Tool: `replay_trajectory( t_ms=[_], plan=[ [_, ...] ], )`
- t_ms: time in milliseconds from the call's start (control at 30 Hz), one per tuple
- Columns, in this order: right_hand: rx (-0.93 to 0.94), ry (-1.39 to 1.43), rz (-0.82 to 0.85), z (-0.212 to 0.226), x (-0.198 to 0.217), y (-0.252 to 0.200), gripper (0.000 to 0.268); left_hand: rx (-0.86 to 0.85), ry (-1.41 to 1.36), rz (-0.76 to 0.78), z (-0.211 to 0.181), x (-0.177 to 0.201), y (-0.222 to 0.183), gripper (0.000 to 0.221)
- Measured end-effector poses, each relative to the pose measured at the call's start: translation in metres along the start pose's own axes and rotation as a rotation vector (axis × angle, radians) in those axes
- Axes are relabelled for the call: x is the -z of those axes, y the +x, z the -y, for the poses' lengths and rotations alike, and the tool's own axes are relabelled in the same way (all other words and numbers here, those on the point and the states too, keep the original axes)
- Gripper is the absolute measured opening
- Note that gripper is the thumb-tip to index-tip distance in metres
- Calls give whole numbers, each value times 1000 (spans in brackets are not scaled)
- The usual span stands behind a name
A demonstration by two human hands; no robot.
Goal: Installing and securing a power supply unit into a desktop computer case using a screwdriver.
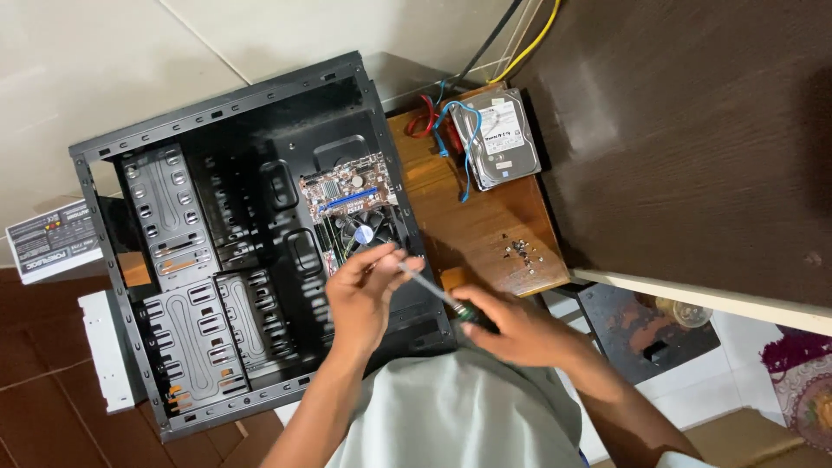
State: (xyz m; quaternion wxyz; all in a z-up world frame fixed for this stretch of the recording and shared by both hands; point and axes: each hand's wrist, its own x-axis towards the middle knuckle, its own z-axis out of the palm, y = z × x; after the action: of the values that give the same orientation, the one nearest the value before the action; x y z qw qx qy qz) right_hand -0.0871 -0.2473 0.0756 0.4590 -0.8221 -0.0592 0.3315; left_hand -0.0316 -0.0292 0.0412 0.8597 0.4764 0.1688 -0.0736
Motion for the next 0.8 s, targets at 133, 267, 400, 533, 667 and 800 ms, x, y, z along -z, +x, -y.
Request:
replay_trajectory(
  t_ms=[133,267,400,533,667,800],
  plan=[
    [-9,47,-100,4,31,-10,25,-173,512,288,-50,-46,23,16],
    [42,-128,-307,-1,53,-7,27,-316,804,690,-68,-68,61,11],
    [-35,-392,-343,-18,62,-4,24,-334,1334,1006,-28,-68,96,9],
    [-120,-453,-285,-24,57,3,28,-111,1843,1038,57,-61,128,15],
    [-340,-469,-84,-26,50,15,39,-190,1940,1118,105,-58,145,16],
    [-369,-552,0,-63,33,35,44,-306,2062,1224,146,-40,157,18]
  ],
)
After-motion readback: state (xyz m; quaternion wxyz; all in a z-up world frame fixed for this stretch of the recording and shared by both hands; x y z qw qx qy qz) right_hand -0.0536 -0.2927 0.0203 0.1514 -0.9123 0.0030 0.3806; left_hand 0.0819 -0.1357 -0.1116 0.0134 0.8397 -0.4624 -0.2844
